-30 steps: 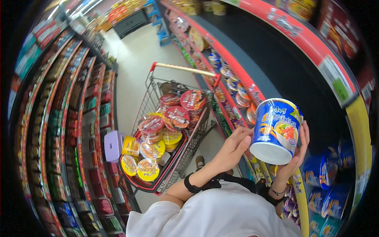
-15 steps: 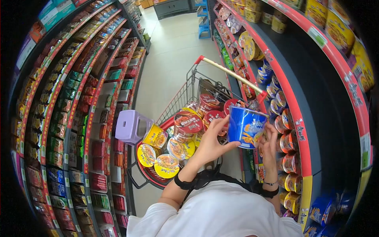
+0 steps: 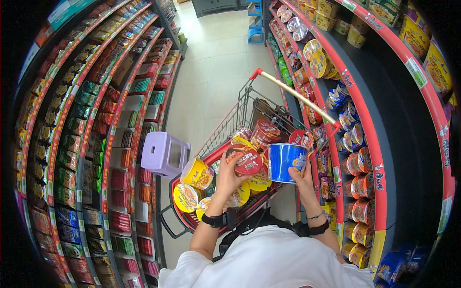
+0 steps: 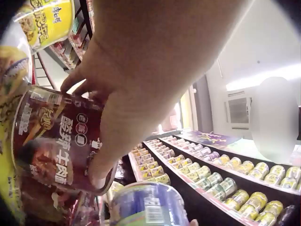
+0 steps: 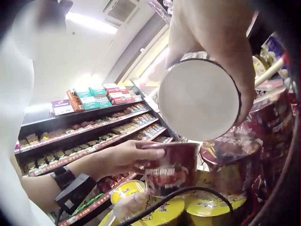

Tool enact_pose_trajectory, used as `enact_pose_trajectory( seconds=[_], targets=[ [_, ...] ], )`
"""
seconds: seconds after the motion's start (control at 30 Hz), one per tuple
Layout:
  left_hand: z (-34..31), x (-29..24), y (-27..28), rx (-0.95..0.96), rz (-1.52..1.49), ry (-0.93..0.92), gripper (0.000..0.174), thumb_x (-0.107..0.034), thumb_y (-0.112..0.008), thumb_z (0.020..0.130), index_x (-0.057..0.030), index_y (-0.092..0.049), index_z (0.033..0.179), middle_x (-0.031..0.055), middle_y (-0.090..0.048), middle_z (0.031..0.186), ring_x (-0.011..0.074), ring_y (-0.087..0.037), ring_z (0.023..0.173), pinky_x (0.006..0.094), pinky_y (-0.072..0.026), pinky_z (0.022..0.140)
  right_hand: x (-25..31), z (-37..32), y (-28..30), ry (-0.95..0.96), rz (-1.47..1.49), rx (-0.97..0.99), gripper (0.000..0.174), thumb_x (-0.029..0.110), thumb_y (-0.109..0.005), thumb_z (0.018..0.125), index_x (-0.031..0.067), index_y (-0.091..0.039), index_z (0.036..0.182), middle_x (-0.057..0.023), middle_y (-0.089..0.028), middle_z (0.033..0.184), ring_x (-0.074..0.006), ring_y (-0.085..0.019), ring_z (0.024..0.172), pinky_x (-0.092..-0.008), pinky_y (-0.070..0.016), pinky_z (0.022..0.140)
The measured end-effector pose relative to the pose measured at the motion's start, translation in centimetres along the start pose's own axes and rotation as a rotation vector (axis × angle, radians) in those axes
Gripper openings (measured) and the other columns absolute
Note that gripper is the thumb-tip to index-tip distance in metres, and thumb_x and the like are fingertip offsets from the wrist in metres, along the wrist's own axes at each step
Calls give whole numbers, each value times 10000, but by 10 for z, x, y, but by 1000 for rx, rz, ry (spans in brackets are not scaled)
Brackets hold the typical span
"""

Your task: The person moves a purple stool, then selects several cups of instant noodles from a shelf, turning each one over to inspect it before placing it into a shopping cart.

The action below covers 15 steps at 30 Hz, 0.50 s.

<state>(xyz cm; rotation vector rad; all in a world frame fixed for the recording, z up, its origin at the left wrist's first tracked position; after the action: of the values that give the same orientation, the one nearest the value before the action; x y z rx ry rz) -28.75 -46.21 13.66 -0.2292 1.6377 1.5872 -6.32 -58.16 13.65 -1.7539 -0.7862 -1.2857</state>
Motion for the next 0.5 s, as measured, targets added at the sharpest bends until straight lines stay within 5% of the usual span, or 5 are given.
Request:
enact_pose_trajectory(
  seconds=[0.13, 0.37, 0.43, 0.5],
  targets=[
    [28, 21, 24, -156, -178, 139, 639, -280, -886, 571, -99, -645, 1134, 191, -607, 1090, 312, -601, 990, 383, -479, 884, -6, 9, -8, -7, -45, 13, 923, 236, -759, 794, 7, -158, 1456, -136, -420, 1329, -214, -451, 1213, -343, -381, 1023],
    [121, 65, 38, -230, -442, 145, 604, -244, -862, 638, -22, -618, 1144, 149, -634, 1071, 228, -629, 962, 338, -509, 834, -10, 17, -24, 19, -65, 21, 968, 212, -769, 784, -10, -108, 1455, -151, -414, 1330, -225, -458, 1210, -345, -391, 1019],
    [143, 77, 30, -268, -461, 186, 696, -372, -855, 614, -73, -602, 1189, 188, -562, 1121, 327, -583, 1035, 400, -475, 895, -13, 17, -24, 12, -88, 13, 975, 214, -774, 779, -13, -108, 1454, -155, -406, 1336, -226, -454, 1214, -346, -391, 1021],
    [155, 69, 23, -284, -407, 156, 713, -394, -847, 614, -72, -589, 1196, 193, -543, 1139, 333, -564, 1060, 405, -461, 914, -17, 16, -23, 10, -108, 3, 982, 216, -778, 774, -16, -108, 1453, -159, -398, 1342, -227, -450, 1218, -347, -390, 1022]
  ],
)
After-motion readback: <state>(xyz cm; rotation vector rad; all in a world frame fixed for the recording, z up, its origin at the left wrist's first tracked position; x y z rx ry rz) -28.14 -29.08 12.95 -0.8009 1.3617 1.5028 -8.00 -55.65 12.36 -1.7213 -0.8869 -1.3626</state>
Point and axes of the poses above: each hand's wrist, its own z-axis towards the middle knuckle, its own y-axis out of the back of the hand, x = y × z, the point moved 5 cm from there along z, towards the middle knuckle
